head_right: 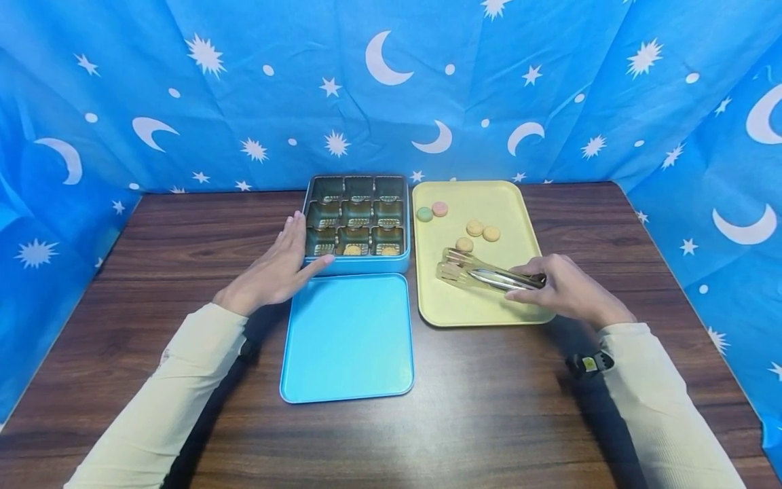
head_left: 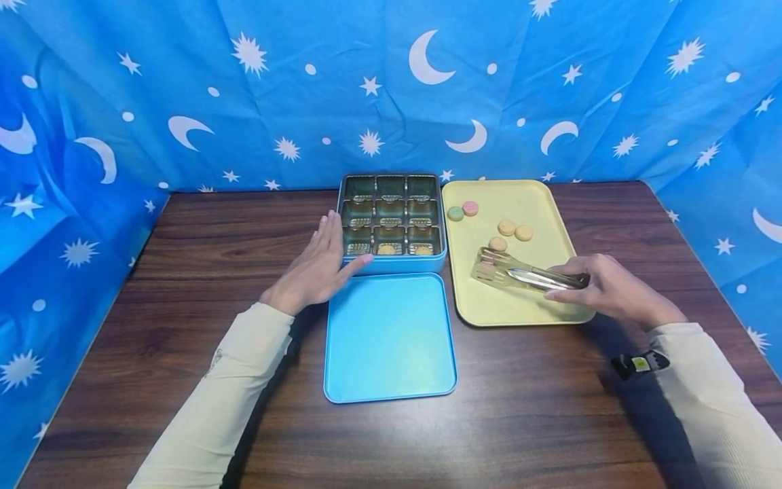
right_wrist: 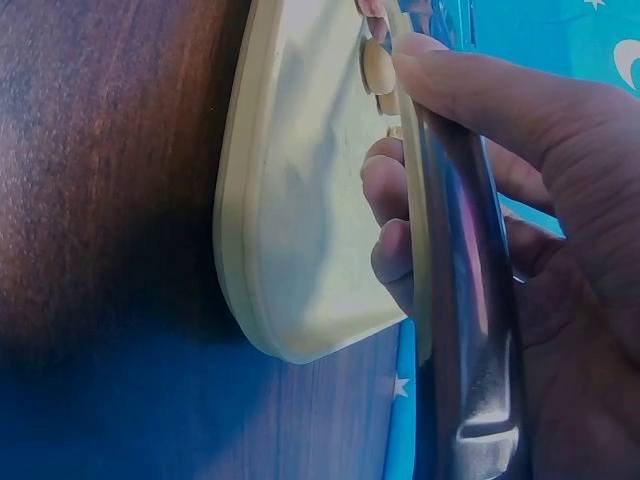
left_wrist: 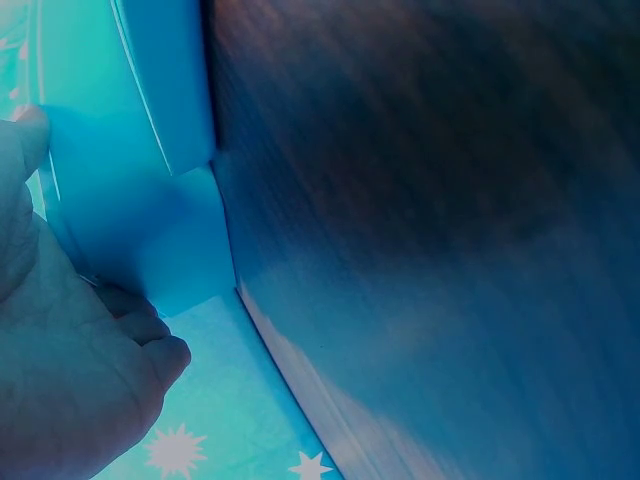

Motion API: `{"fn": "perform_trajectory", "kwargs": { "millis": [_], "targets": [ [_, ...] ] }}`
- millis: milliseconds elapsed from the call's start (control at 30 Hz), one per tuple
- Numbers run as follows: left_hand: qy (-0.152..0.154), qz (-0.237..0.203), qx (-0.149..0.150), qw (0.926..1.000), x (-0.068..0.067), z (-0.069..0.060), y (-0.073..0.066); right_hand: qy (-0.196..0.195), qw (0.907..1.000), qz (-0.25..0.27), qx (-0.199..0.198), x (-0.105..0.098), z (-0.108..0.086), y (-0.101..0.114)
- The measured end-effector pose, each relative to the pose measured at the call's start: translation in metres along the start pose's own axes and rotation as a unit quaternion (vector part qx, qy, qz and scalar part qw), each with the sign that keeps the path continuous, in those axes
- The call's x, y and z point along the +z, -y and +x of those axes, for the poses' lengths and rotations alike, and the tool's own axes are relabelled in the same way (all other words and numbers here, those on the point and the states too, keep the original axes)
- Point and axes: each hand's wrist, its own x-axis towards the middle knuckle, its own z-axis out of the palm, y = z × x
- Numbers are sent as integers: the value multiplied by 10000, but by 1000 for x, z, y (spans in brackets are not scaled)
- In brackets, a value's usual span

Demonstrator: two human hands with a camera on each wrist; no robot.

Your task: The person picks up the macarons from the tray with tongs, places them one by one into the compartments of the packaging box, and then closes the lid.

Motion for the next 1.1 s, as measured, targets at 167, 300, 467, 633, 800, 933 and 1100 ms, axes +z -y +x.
{"fn": "perform_trajectory", "kwargs": {
  "millis": [167, 300, 467, 633, 800, 933, 1100],
  "targets": [
    [-1, 4, -7, 10000, 0, 0, 1, -16, 10000, 24, -45, -4, 0, 1],
    [-7, 10, -7, 10000, 0, -1, 0, -26, 9999, 20, -99, -8, 1, 4],
    [-22, -5, -8, 10000, 1, -1, 1, -89, 9998, -51, -146, -16, 4, 8],
    [-12, 20, -24, 10000, 2, 0, 2, -221, 9986, -199, -432, -24, 7, 13],
    [9, 31, -34, 10000, 2, 0, 2, -285, 9979, -274, -514, -33, 12, 20],
    [-6, 61, -6, 10000, 1, 0, 1, -354, 9977, -322, -471, -40, 18, 28],
    [13, 66, -5, 10000, 1, 0, 0, -371, 9963, -472, -617, -47, 29, 40]
  ]
}}
